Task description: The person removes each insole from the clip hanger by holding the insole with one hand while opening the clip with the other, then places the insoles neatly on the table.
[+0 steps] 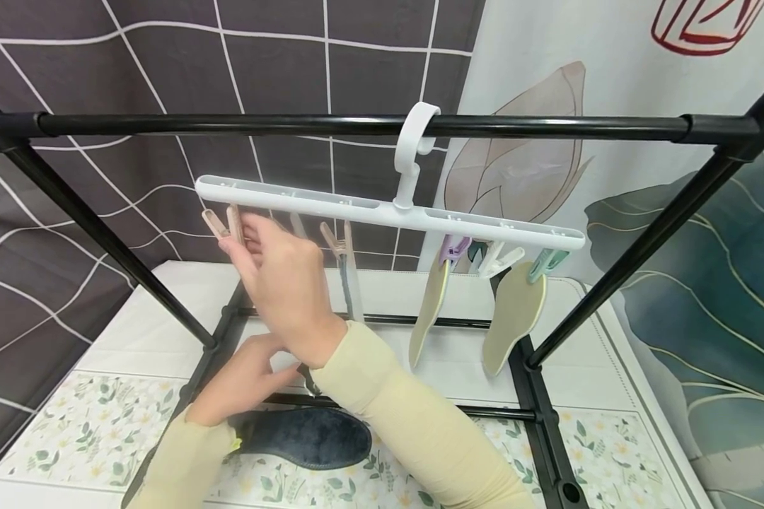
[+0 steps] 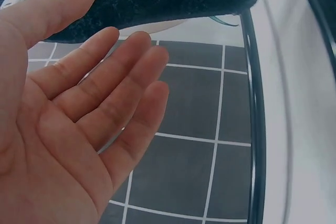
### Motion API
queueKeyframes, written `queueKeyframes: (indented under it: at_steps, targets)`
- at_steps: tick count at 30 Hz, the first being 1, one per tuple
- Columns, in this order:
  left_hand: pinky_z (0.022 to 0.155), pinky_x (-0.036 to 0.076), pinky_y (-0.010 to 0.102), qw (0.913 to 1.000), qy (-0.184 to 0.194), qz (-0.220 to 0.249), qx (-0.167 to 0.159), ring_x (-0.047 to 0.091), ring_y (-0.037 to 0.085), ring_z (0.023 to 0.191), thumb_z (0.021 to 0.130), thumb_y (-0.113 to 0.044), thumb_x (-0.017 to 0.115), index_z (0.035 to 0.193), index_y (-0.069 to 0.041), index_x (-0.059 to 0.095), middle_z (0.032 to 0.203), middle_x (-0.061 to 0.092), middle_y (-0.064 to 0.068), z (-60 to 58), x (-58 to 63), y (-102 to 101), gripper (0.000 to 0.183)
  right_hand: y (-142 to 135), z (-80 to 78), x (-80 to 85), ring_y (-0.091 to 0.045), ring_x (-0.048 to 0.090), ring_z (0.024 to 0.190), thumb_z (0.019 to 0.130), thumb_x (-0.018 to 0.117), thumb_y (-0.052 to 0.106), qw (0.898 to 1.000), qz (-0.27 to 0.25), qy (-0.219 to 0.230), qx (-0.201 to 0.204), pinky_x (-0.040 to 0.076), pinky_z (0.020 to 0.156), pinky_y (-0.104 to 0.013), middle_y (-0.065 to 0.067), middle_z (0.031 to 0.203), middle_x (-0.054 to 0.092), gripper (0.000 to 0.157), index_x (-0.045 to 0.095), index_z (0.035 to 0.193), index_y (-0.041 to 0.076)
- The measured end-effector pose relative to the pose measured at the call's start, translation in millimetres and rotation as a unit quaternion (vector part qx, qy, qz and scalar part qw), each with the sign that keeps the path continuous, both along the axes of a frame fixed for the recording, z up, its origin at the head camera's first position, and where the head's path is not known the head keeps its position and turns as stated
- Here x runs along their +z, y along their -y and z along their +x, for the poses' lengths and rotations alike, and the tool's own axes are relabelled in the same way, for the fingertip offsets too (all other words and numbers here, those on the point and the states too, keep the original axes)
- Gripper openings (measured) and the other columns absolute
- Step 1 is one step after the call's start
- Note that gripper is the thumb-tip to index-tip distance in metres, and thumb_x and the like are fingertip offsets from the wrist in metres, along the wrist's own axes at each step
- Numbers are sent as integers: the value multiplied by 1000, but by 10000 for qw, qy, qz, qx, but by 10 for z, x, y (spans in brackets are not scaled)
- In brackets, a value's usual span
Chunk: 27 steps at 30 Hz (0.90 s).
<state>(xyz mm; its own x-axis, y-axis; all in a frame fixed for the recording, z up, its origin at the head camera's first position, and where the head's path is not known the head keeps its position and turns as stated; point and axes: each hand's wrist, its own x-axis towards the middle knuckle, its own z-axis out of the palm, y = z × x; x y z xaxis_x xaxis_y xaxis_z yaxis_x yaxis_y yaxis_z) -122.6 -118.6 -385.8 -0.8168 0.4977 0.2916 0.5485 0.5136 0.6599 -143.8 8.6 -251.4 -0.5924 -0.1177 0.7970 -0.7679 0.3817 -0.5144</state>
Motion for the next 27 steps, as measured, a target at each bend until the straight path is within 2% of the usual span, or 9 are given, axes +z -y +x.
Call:
queueKeyframes:
  at_steps: [3,7,11,19,27]
  targets:
    - [81,51,33,9996,-94,266,-37,57,0,94,88,-32,63,111,-32,60,104,60,-21,-78,-1,-44,23,-2,-1,8,-8,67,85,88,65,19,10000,-26,28,72,48,72,-8,-10,97,70,27,64,106,-1]
    - [74,50,30,9984,-227,478,179,58,0,89,87,-39,63,105,-33,62,97,61,-21,-154,8,-82,19,-8,3,8,-8,67,85,88,64,19,10000,-31,28,90,48,73,-9,-9,98,69,27,65,106,-1]
    - [72,47,28,9975,-284,537,347,57,1,92,86,-42,62,107,-33,61,101,61,-20,-189,26,-109,22,-29,26,1,-8,67,85,87,66,18,9999,-82,-39,45,48,73,-10,-9,97,70,27,65,106,-1]
    - [93,42,32,9945,-171,1036,-26,48,8,117,87,-30,64,128,-27,51,126,52,-12,-229,66,-186,43,-86,93,-21,-9,68,83,86,67,16,9995,-232,-215,84,50,72,-12,-11,96,70,27,66,104,-3]
    - [98,39,33,9921,-354,1195,-117,42,10,124,87,-21,64,138,-26,40,137,43,-11,-272,131,-276,57,-217,186,-39,-8,67,81,84,69,14,9979,-506,-341,223,52,71,-16,-10,94,70,26,67,105,-2]
